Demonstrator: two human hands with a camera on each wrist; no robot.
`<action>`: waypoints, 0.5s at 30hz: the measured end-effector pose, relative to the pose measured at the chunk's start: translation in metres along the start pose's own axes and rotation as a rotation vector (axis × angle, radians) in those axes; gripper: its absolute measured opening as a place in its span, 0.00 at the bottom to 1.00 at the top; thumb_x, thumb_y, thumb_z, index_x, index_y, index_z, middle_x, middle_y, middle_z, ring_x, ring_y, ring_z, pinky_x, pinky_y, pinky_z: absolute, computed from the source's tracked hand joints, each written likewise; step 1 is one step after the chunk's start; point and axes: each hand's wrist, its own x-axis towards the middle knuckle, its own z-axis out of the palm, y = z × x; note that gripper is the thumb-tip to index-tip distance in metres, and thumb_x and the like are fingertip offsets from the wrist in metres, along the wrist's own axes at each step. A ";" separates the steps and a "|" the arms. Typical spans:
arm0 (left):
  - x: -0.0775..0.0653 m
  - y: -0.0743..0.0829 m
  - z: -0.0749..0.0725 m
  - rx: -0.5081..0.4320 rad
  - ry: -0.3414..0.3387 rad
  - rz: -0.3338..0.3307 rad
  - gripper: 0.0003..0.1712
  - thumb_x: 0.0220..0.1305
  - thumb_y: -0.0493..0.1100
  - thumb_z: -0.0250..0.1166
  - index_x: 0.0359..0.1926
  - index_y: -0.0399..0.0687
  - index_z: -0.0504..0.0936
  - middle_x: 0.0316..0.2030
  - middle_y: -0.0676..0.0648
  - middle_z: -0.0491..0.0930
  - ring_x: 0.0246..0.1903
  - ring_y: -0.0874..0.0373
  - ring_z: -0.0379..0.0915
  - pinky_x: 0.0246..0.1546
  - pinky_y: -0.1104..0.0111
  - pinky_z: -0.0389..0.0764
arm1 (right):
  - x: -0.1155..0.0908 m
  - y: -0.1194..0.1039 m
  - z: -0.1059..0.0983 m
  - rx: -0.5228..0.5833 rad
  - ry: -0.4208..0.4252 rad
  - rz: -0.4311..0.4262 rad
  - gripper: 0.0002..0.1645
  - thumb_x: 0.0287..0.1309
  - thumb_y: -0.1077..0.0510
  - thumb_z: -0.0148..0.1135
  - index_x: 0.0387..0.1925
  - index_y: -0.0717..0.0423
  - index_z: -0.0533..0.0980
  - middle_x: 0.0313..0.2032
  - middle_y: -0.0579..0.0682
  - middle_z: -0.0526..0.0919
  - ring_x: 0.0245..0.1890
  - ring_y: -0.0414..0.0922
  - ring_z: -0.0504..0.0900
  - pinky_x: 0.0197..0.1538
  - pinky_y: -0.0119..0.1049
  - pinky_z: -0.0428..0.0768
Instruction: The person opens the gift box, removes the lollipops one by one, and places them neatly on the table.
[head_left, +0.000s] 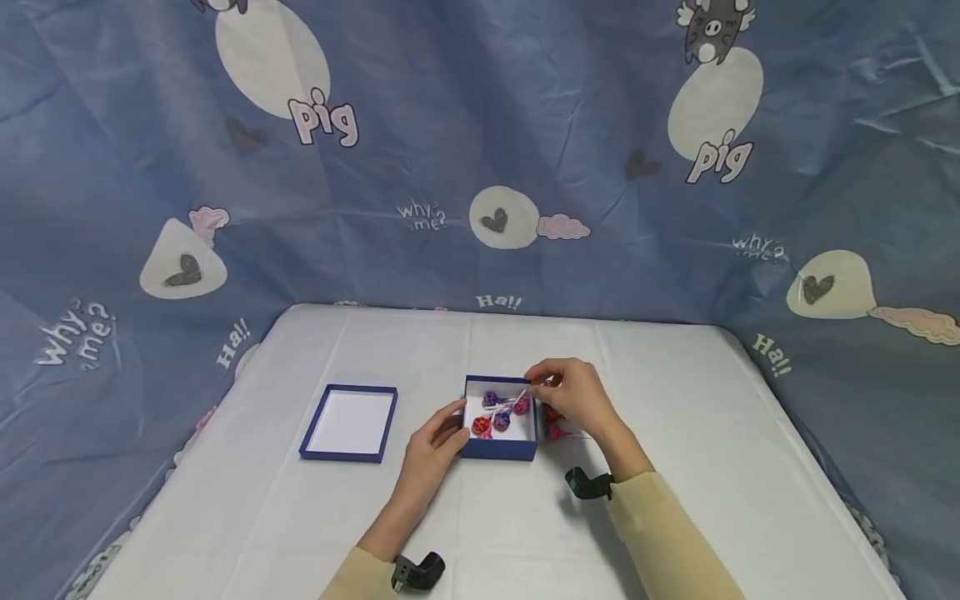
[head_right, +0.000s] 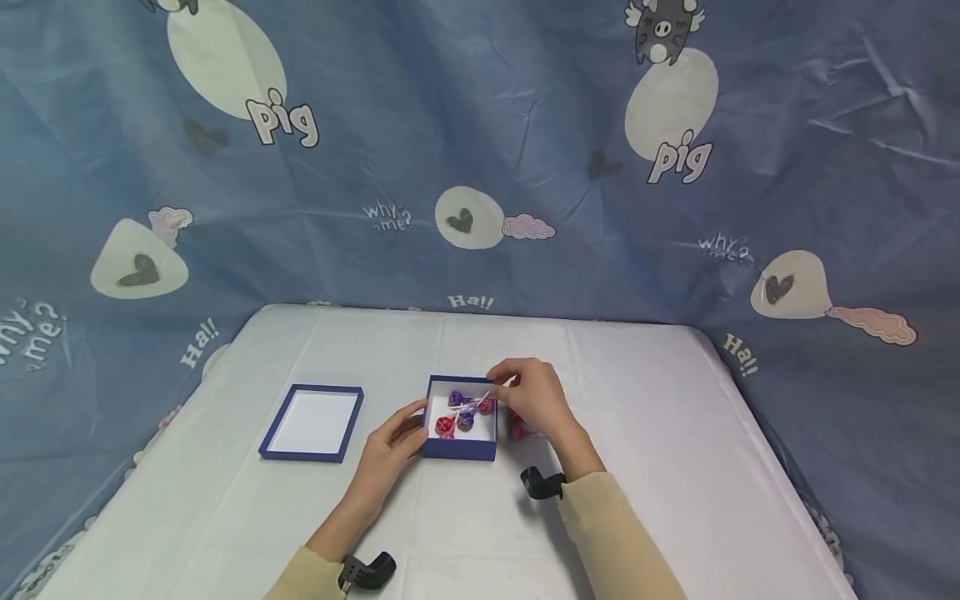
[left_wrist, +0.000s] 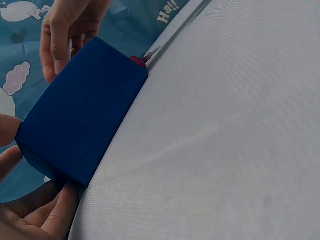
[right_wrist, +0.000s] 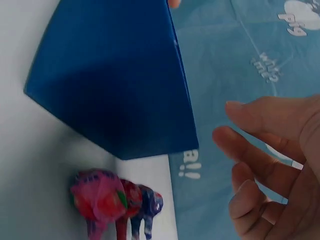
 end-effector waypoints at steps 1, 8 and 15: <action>0.000 0.000 0.000 0.002 -0.002 -0.002 0.27 0.68 0.40 0.67 0.67 0.54 0.77 0.61 0.38 0.76 0.61 0.48 0.74 0.62 0.65 0.75 | 0.000 -0.002 0.002 0.006 -0.004 -0.002 0.09 0.56 0.61 0.74 0.40 0.49 0.88 0.32 0.40 0.85 0.30 0.44 0.78 0.27 0.38 0.79; -0.002 0.001 -0.001 0.001 -0.002 -0.021 0.28 0.68 0.41 0.67 0.68 0.52 0.76 0.62 0.38 0.75 0.62 0.47 0.73 0.63 0.65 0.74 | 0.003 -0.011 0.018 -0.026 -0.029 -0.051 0.10 0.56 0.60 0.74 0.39 0.45 0.87 0.31 0.36 0.84 0.31 0.42 0.78 0.33 0.38 0.78; -0.003 0.008 0.000 -0.022 -0.019 -0.048 0.27 0.69 0.37 0.65 0.68 0.51 0.75 0.63 0.33 0.73 0.64 0.40 0.70 0.64 0.61 0.74 | 0.007 -0.017 0.033 -0.049 -0.087 -0.106 0.11 0.56 0.61 0.74 0.42 0.51 0.87 0.31 0.36 0.84 0.31 0.38 0.80 0.34 0.36 0.81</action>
